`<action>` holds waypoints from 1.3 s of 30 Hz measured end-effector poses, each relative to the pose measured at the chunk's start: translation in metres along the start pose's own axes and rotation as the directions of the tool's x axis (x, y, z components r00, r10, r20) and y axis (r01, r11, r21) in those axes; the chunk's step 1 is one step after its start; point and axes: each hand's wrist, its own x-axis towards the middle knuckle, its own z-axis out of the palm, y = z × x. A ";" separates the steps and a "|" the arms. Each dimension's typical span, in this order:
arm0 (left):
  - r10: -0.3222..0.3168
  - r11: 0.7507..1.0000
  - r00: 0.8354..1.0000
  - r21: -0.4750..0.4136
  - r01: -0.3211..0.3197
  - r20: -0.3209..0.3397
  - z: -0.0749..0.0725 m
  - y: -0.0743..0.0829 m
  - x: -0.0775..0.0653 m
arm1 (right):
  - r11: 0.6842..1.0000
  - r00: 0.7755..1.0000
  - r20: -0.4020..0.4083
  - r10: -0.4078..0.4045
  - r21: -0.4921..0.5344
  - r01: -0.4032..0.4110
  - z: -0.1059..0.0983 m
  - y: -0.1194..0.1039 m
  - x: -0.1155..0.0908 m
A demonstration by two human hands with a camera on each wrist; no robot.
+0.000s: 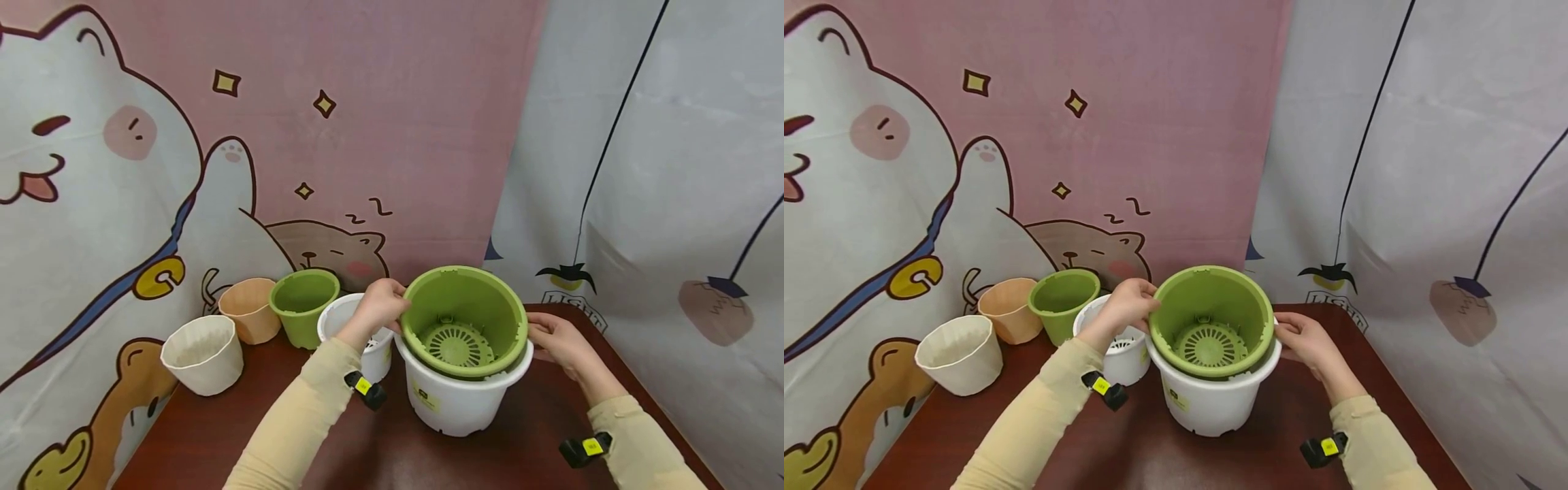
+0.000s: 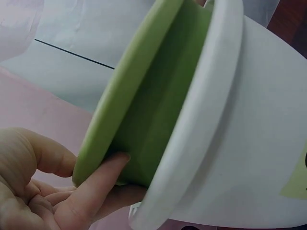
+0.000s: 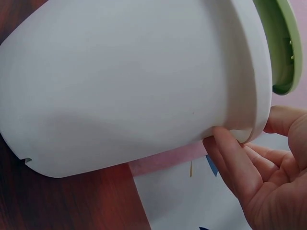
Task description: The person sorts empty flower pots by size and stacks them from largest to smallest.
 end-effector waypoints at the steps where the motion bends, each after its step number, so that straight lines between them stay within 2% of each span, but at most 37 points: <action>1: 0.003 1.000 1.000 0.006 -0.003 0.000 0.000 -0.001 0.000 | 1.000 1.000 -0.005 0.002 -0.004 -0.002 0.000 0.000 0.000; 15: 0.004 0.993 1.000 0.121 -0.002 -0.014 0.006 -0.005 0.003 | 1.000 1.000 -0.019 -0.011 -0.013 0.011 0.003 -0.001 0.000; 27: 0.022 0.975 1.000 0.222 -0.017 -0.020 0.009 -0.005 0.004 | 1.000 1.000 -0.026 0.005 -0.022 -0.005 0.003 -0.001 0.000; 31: 0.006 0.980 1.000 0.199 -0.001 -0.023 0.009 -0.005 0.003 | 1.000 1.000 -0.025 0.011 -0.025 -0.012 0.003 0.000 0.000; 39: -0.029 0.995 0.999 0.089 0.033 -0.039 0.008 -0.008 0.002 | 1.000 1.000 -0.023 0.007 -0.020 -0.008 0.002 0.000 0.000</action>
